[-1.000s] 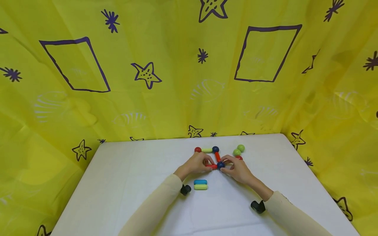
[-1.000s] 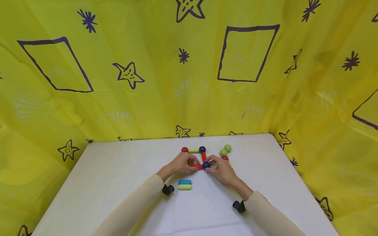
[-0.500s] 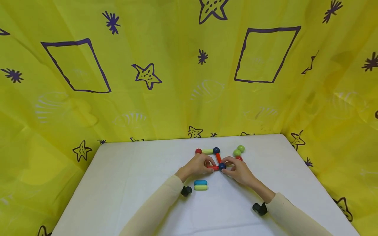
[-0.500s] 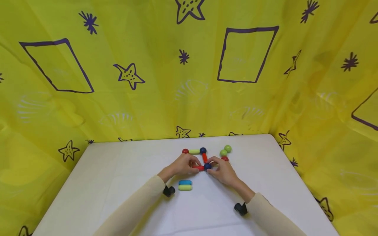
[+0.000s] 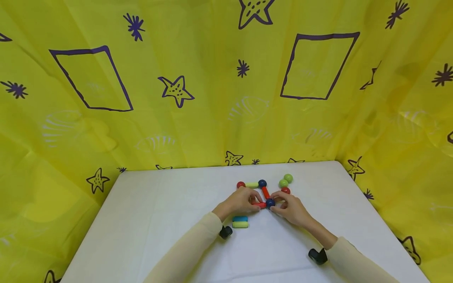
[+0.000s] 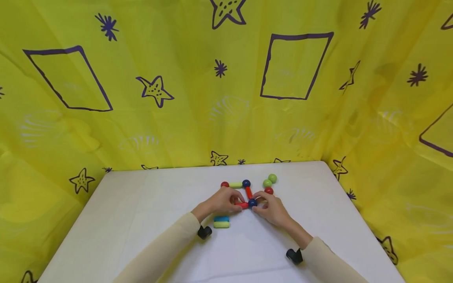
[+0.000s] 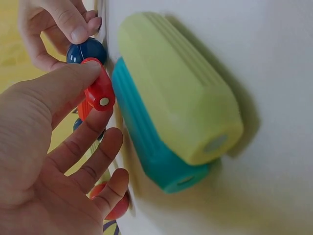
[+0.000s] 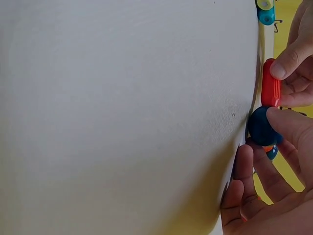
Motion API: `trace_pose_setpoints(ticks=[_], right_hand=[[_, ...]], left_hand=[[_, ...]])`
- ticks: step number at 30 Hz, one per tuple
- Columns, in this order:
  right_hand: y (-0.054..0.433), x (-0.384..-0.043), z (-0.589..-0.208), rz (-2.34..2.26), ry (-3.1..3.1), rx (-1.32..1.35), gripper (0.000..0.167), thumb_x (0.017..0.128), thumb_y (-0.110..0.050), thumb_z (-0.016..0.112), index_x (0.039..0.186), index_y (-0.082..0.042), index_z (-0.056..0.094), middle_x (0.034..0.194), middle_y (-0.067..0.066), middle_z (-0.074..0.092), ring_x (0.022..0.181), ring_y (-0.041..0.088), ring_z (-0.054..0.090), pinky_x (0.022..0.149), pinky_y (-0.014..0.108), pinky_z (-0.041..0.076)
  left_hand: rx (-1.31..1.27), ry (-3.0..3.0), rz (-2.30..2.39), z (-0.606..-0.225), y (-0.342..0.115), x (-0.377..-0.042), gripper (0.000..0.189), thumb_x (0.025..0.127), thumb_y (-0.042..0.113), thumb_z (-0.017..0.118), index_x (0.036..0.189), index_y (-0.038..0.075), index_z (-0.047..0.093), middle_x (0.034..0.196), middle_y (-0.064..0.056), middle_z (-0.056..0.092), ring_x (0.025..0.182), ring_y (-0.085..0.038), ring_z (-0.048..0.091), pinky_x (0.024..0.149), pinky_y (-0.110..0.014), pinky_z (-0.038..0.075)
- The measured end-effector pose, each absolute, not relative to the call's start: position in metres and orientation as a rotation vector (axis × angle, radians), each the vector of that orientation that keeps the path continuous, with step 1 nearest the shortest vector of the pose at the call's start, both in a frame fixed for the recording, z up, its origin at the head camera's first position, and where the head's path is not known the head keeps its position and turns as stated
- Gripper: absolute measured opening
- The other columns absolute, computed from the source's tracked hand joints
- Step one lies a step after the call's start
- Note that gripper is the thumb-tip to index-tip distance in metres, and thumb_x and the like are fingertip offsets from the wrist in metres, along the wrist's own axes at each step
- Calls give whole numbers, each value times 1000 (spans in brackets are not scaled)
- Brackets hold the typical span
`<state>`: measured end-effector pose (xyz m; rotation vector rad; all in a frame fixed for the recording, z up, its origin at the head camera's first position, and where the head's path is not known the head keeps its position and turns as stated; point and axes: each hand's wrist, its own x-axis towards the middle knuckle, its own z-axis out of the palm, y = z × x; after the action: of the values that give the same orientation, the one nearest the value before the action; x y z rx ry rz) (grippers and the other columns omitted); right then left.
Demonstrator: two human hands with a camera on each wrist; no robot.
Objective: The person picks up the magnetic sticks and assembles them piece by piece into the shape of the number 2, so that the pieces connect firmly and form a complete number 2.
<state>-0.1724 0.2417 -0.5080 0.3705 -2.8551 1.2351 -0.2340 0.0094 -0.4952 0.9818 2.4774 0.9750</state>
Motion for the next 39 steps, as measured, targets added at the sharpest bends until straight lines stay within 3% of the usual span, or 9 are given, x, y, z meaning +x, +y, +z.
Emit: trace_pose_setpoints(ticks=[11, 15, 23, 30, 39], right_hand=[[247, -167, -508, 1238, -2833, 362, 27, 89, -10, 80, 113, -11, 69, 100, 7, 74, 63, 14, 52, 56, 24, 44], [248, -165, -510, 1248, -2827, 357, 27, 89, -11, 80, 113, -11, 68, 101, 7, 74, 65, 14, 52, 56, 24, 44], [251, -163, -512, 1251, -2819, 348, 29, 88, -10, 82, 113, -9, 68, 100, 8, 73, 63, 13, 53, 56, 23, 45], [251, -158, -511, 1278, -2821, 333, 30, 88, -11, 82, 114, -8, 69, 101, 7, 72, 71, 15, 58, 62, 23, 51], [253, -155, -513, 1294, -2784, 374, 31, 88, -11, 81, 116, -8, 69, 103, 6, 69, 73, 12, 60, 65, 24, 51]], left_hand=[[1000, 2470, 912, -485, 18, -241, 17, 94, 24, 77, 110, 15, 77, 81, 8, 66, 72, -8, 57, 66, -20, 49], [1051, 2515, 881, -475, 27, -251, 19, 95, 19, 75, 113, 13, 77, 82, 4, 67, 71, -9, 56, 66, -19, 48], [1120, 2620, 872, -466, 52, -268, 23, 96, 18, 74, 118, 10, 75, 90, 2, 72, 79, -10, 58, 74, -20, 47], [1100, 2697, 793, -467, 79, -274, 25, 97, 23, 73, 121, 18, 75, 101, 3, 73, 93, -13, 62, 86, -25, 47], [1149, 2662, 772, -470, 101, -276, 24, 97, 26, 74, 120, 23, 77, 105, 6, 75, 98, -11, 65, 87, -26, 45]])
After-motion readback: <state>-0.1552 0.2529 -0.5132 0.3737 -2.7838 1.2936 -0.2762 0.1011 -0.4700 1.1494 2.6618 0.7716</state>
